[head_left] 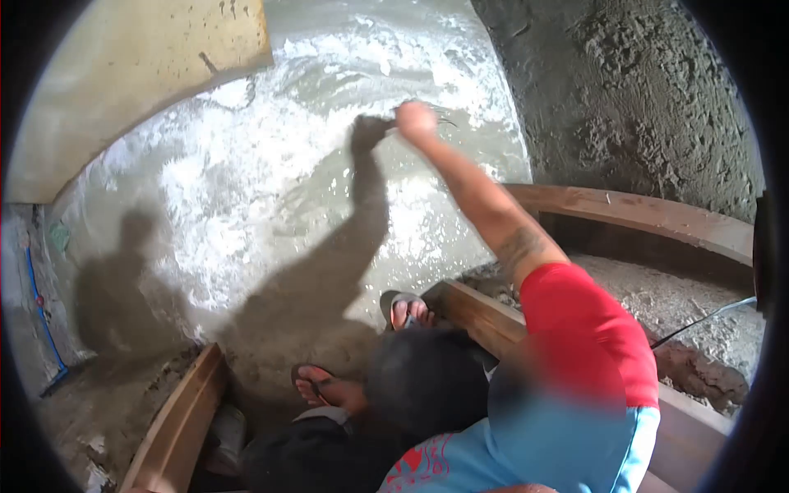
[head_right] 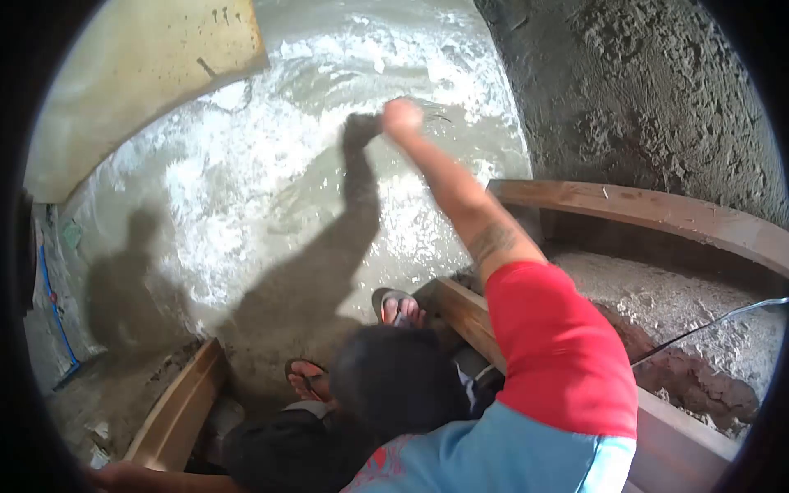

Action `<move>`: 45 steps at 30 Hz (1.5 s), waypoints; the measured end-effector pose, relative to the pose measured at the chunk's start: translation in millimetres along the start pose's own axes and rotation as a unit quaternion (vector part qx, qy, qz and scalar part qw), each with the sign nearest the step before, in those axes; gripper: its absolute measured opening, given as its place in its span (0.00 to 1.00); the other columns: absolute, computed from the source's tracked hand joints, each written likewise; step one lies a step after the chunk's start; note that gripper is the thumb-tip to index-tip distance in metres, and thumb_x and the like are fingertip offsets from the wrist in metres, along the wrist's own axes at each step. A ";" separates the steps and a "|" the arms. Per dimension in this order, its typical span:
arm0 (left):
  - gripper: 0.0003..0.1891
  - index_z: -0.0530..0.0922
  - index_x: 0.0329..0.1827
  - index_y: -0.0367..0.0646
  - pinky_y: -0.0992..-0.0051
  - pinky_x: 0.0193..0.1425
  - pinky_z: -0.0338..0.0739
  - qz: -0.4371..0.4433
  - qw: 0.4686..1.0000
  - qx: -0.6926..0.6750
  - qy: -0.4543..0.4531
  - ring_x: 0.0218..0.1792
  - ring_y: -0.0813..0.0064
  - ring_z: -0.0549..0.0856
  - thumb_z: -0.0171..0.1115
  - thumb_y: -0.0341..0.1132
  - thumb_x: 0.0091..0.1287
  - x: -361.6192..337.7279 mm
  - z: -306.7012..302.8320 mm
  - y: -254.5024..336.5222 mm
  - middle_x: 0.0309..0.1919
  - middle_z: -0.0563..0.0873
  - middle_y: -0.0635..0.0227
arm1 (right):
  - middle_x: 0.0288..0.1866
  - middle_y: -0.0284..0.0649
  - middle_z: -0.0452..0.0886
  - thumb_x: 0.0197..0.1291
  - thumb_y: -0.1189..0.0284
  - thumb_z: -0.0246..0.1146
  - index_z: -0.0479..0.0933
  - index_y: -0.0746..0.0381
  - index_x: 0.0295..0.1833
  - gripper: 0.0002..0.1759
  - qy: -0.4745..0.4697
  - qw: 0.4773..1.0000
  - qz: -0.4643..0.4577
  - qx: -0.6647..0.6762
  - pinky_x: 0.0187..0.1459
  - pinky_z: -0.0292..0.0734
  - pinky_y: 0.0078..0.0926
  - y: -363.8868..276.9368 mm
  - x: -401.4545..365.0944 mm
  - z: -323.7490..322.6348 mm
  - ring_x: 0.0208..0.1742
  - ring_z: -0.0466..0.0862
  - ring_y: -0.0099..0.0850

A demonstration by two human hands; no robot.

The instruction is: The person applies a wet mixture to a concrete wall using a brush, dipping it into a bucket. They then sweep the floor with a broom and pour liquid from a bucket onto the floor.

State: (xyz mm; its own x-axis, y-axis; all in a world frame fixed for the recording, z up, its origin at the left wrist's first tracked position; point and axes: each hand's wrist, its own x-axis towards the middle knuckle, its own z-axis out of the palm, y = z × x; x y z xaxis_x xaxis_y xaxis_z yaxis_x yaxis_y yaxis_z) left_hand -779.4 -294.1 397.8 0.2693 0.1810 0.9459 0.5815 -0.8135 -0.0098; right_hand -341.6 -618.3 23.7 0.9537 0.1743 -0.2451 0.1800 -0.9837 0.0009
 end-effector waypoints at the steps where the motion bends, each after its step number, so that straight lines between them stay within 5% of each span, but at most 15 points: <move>1: 0.16 0.76 0.40 0.38 0.69 0.44 0.70 0.065 0.997 0.032 0.030 0.38 0.69 0.75 0.52 0.45 0.70 4.8 16.0 6.8 0.37 0.76 0.63 | 0.34 0.44 0.83 0.55 0.71 0.57 0.82 0.60 0.35 0.09 0.079 0.996 -0.041 -0.001 0.37 0.81 0.36 -42.0 -6.0 32.2 0.37 0.85 0.39; 4: 0.12 0.77 0.41 0.40 0.68 0.48 0.67 0.213 0.968 0.122 0.061 0.39 0.70 0.74 0.53 0.41 0.70 23.8 28.0 -3.4 0.36 0.75 0.66 | 0.40 0.42 0.84 0.55 0.73 0.56 0.83 0.58 0.39 0.10 -0.060 0.981 -0.184 0.030 0.44 0.80 0.32 -157.7 -97.5 10.3 0.44 0.84 0.37; 8: 0.15 0.76 0.43 0.38 0.70 0.48 0.67 0.117 0.990 0.073 0.015 0.40 0.70 0.74 0.56 0.43 0.68 28.2 -6.1 -27.5 0.38 0.76 0.63 | 0.40 0.43 0.83 0.54 0.72 0.57 0.82 0.60 0.41 0.11 -0.149 0.946 -0.266 0.112 0.45 0.80 0.34 -246.2 -167.9 16.8 0.44 0.84 0.39; 9: 0.16 0.75 0.43 0.37 0.70 0.49 0.67 -0.012 1.000 0.002 -0.002 0.40 0.69 0.75 0.57 0.43 0.68 23.5 -11.7 -15.7 0.40 0.76 0.62 | 0.40 0.44 0.83 0.53 0.71 0.59 0.81 0.61 0.41 0.11 -0.185 0.934 -0.279 0.124 0.45 0.80 0.35 -262.3 -173.7 17.4 0.44 0.84 0.40; 10: 0.16 0.75 0.43 0.36 0.70 0.49 0.68 -0.144 0.987 -0.068 -0.018 0.41 0.68 0.75 0.57 0.43 0.68 14.6 -15.5 -10.7 0.41 0.77 0.61 | 0.38 0.48 0.83 0.52 0.69 0.62 0.81 0.62 0.38 0.10 -0.198 0.927 -0.291 0.129 0.43 0.79 0.36 -269.9 -168.7 21.1 0.42 0.84 0.42; 14: 0.15 0.76 0.50 0.33 0.70 0.51 0.76 -0.205 0.941 -0.201 -0.178 0.49 0.67 0.79 0.54 0.36 0.68 -43.5 -40.6 21.4 0.47 0.79 0.55 | 0.28 0.48 0.82 0.42 0.57 0.71 0.82 0.66 0.30 0.21 -0.192 0.888 -0.417 -0.030 0.37 0.78 0.37 -269.6 -52.5 38.2 0.32 0.82 0.42; 16: 0.14 0.75 0.50 0.33 0.69 0.48 0.75 -0.038 0.903 -0.180 -0.389 0.46 0.65 0.78 0.52 0.34 0.67 -57.8 -44.2 38.4 0.47 0.77 0.53 | 0.27 0.53 0.81 0.40 0.51 0.71 0.80 0.70 0.29 0.28 -0.114 0.936 -0.330 0.037 0.38 0.78 0.39 -247.7 21.9 13.7 0.33 0.82 0.44; 18: 0.14 0.75 0.47 0.34 0.73 0.43 0.74 -0.273 0.838 -0.218 -0.419 0.39 0.68 0.78 0.56 0.35 0.64 -69.3 -40.2 63.3 0.46 0.76 0.54 | 0.38 0.54 0.82 0.47 0.54 0.67 0.81 0.68 0.36 0.25 -0.071 0.970 -0.228 0.037 0.43 0.79 0.39 -240.8 42.4 -35.5 0.42 0.83 0.45; 20: 0.14 0.76 0.46 0.35 0.75 0.39 0.73 -0.198 0.834 -0.189 -0.480 0.33 0.69 0.77 0.58 0.34 0.61 -71.4 -45.0 52.1 0.44 0.76 0.56 | 0.45 0.51 0.81 0.52 0.66 0.61 0.81 0.65 0.40 0.14 0.035 0.976 -0.215 -0.008 0.46 0.79 0.37 -252.5 58.3 -29.1 0.46 0.83 0.43; 24: 0.14 0.78 0.44 0.36 0.73 0.40 0.74 -0.245 0.813 -0.247 -0.466 0.36 0.65 0.78 0.63 0.29 0.55 -70.7 -45.3 58.6 0.44 0.75 0.55 | 0.43 0.45 0.83 0.60 0.70 0.50 0.82 0.60 0.41 0.15 0.011 0.949 -0.310 -0.051 0.46 0.79 0.37 -321.3 0.7 6.2 0.47 0.83 0.41; 29: 0.13 0.77 0.44 0.36 0.73 0.37 0.75 -0.219 0.841 -0.248 -0.427 0.34 0.67 0.78 0.62 0.22 0.55 -80.8 -41.9 53.5 0.43 0.76 0.56 | 0.48 0.43 0.82 0.56 0.72 0.57 0.81 0.60 0.44 0.12 -0.107 0.907 -0.404 -0.040 0.47 0.79 0.34 -409.3 -138.1 13.0 0.51 0.82 0.37; 36: 0.14 0.77 0.44 0.35 0.67 0.38 0.76 -0.238 0.835 -0.283 -0.409 0.37 0.58 0.80 0.66 0.29 0.55 -82.0 -42.6 58.2 0.41 0.76 0.54 | 0.34 0.48 0.84 0.38 0.55 0.74 0.82 0.68 0.31 0.25 -0.104 0.861 -0.497 0.033 0.37 0.80 0.32 -504.4 -131.1 61.0 0.38 0.85 0.37; 41: 0.13 0.78 0.44 0.36 0.74 0.33 0.77 -0.209 0.846 -0.294 -0.393 0.33 0.67 0.80 0.65 0.25 0.54 -84.8 -50.4 49.2 0.41 0.77 0.56 | 0.16 0.33 0.77 0.32 0.44 0.75 0.77 0.66 0.19 0.32 -0.105 0.910 -0.389 0.097 0.21 0.75 0.23 -470.2 -32.6 94.0 0.13 0.73 0.25; 44: 0.14 0.78 0.44 0.36 0.74 0.33 0.77 -0.239 0.827 -0.290 -0.418 0.33 0.67 0.80 0.65 0.25 0.54 -78.4 -58.4 39.9 0.39 0.78 0.57 | 0.19 0.37 0.79 0.33 0.47 0.75 0.78 0.63 0.20 0.28 -0.096 0.955 -0.213 0.185 0.21 0.75 0.28 -382.3 29.0 47.8 0.17 0.76 0.27; 45: 0.13 0.78 0.43 0.35 0.73 0.33 0.76 -0.241 0.829 -0.287 -0.415 0.33 0.65 0.80 0.66 0.25 0.53 -80.4 -57.8 36.0 0.37 0.78 0.57 | 0.41 0.49 0.83 0.39 0.47 0.70 0.81 0.67 0.37 0.32 -0.092 0.968 -0.205 0.113 0.46 0.78 0.35 -359.6 57.1 39.8 0.44 0.83 0.40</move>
State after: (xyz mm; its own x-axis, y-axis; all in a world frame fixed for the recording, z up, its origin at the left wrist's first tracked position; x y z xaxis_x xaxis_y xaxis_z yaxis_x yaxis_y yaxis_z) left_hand -824.4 -369.9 340.1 0.6855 0.6858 0.2444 0.3779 -0.6220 0.6858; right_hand -361.4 -256.4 -29.1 0.7498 0.5620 -0.3493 0.4575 -0.8217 -0.3399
